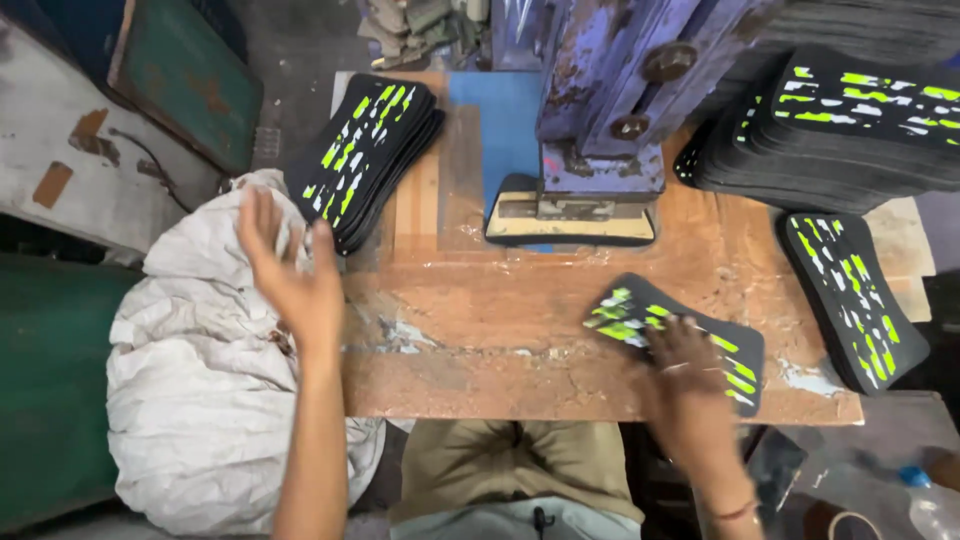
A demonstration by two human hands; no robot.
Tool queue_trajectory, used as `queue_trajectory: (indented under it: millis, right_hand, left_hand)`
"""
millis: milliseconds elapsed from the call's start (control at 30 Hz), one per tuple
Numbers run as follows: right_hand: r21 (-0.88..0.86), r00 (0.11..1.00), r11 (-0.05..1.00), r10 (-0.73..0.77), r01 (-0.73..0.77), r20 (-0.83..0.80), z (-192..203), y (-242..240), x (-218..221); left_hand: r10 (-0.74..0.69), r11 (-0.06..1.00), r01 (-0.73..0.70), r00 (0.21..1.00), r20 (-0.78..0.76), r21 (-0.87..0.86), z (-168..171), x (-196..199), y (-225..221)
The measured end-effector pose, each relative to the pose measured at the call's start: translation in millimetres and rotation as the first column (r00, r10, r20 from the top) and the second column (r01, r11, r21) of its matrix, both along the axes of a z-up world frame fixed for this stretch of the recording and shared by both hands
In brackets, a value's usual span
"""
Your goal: Pressing and stacking patterned shoe upper components using an industrial machine.
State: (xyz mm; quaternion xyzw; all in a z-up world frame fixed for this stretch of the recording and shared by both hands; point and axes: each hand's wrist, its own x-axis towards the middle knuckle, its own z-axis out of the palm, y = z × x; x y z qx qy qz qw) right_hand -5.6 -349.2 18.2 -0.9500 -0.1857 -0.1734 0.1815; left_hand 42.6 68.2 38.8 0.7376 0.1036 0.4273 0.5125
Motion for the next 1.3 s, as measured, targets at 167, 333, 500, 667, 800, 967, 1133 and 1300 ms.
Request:
queue_trajectory:
  millis: [167,333,500,667,800,967,1133,1300]
  right_hand:
    - [0.007,0.994,0.995,0.104,-0.104,-0.041,14.6,46.8,12.2]
    - [0.034,0.983,0.987,0.159,-0.157,-0.089,15.0,60.6,22.2]
    - [0.03,0.984,0.988,0.152,-0.15,-0.098,15.7,63.2,20.7]
    - [0.037,0.986,0.989,0.145,-0.142,-0.086,12.4,60.1,21.4]
    - [0.062,0.984,0.987,0.151,-0.146,-0.091,12.8,60.0,20.9]
    - [0.023,0.984,0.988,0.152,-0.151,-0.094,8.4,65.5,13.1]
    - [-0.06,0.985,0.984,0.164,-0.167,-0.057,9.1,71.2,-12.9]
    - [-0.157,0.998,0.986,0.048,-0.055,-0.05,1.6,34.8,7.1]
  left_hand:
    - [-0.348,0.936,0.313,0.89,-0.294,-0.16,-39.4,-36.7,-49.1]
    - [-0.287,0.839,0.381,0.916,-0.28,0.388,-39.4,-41.6,-72.0]
    - [-0.425,0.904,0.404,0.824,-0.374,-0.137,-34.5,-29.1,-64.3]
    - [-0.454,0.877,0.467,0.721,-0.523,-0.116,-18.8,31.5,-67.8]
    - [-0.483,0.829,0.551,0.614,-0.624,-0.099,-15.0,65.6,-81.4]
    - [-0.748,0.664,0.607,0.524,-0.408,-0.437,-47.9,87.3,-89.9]
    - [-0.796,0.601,0.562,0.487,-0.36,-0.568,-42.1,65.2,-90.0]
    - [-0.707,0.684,0.585,0.384,-0.594,-0.435,-39.1,-56.9,5.6]
